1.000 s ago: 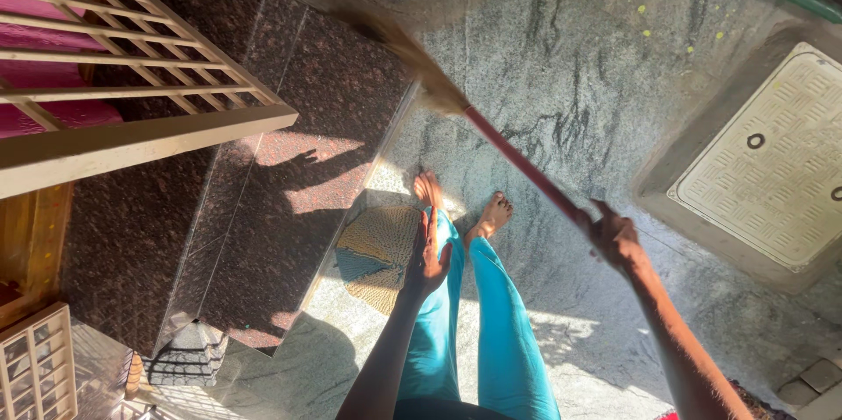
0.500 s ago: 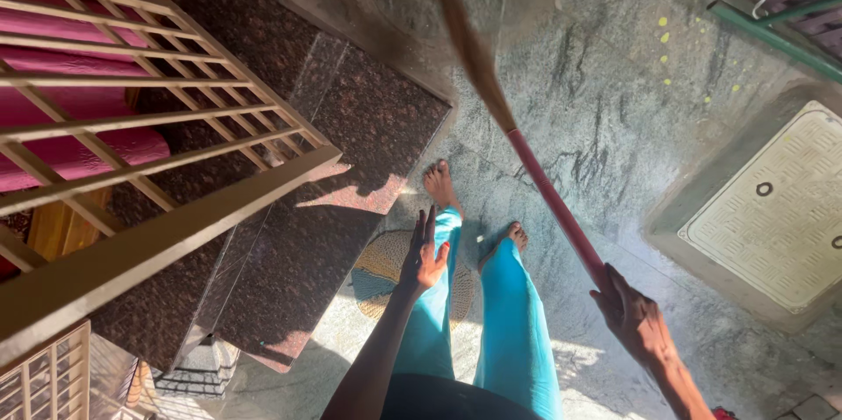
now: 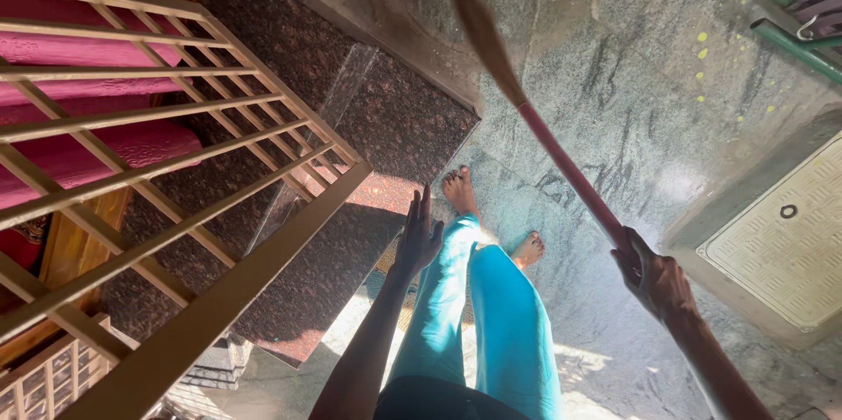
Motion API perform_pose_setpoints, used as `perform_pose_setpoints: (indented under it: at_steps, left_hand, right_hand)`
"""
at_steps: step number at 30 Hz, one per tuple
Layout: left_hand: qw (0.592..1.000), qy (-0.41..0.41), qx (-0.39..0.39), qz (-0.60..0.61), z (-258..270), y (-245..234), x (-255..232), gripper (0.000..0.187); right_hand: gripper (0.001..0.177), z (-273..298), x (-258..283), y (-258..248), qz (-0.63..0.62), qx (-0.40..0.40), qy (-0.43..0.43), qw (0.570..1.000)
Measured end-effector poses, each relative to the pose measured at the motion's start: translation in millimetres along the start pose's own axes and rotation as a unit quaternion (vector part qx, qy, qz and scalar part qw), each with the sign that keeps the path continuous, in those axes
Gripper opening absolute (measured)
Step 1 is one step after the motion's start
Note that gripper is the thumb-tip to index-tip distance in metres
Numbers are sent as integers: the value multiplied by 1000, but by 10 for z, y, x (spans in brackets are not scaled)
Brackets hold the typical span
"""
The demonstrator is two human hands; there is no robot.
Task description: The person sweeps the floor using a broom, collects debris into a dustpan, and then transfers a plastic bag into a blue bin.
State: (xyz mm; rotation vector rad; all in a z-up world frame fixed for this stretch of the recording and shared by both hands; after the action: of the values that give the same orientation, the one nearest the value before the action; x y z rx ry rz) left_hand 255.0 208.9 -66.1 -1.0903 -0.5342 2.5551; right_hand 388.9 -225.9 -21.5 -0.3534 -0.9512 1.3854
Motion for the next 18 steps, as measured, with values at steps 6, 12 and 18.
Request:
perform_pose_setpoints:
  at_steps: [6,12,18]
  left_hand:
    - [999,-42,17,-1,50,19,108,88]
    - [997,-67,28,32,16,-45,-3,85]
    - [997,-66,29,21,-115,-139,22,86]
  right_hand:
    - [47,-677,132,-270,284,71,33,956]
    - [57,-497,608,-29,87,-19,-9,996]
    - [55,-812,1115,-332,167,68,-40,983]
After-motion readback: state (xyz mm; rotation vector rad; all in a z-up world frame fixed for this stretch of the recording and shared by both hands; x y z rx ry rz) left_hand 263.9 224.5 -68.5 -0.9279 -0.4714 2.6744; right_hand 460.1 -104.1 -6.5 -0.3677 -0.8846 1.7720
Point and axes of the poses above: each hand's wrist, its own z-axis away from the middle knuckle, its own y-axis out of the palm, x = y × z, the point moved 8 cm from there along -z, towards the middle knuckle, and after that the axes turned 5 degrees about z, right-handed, at the moved point
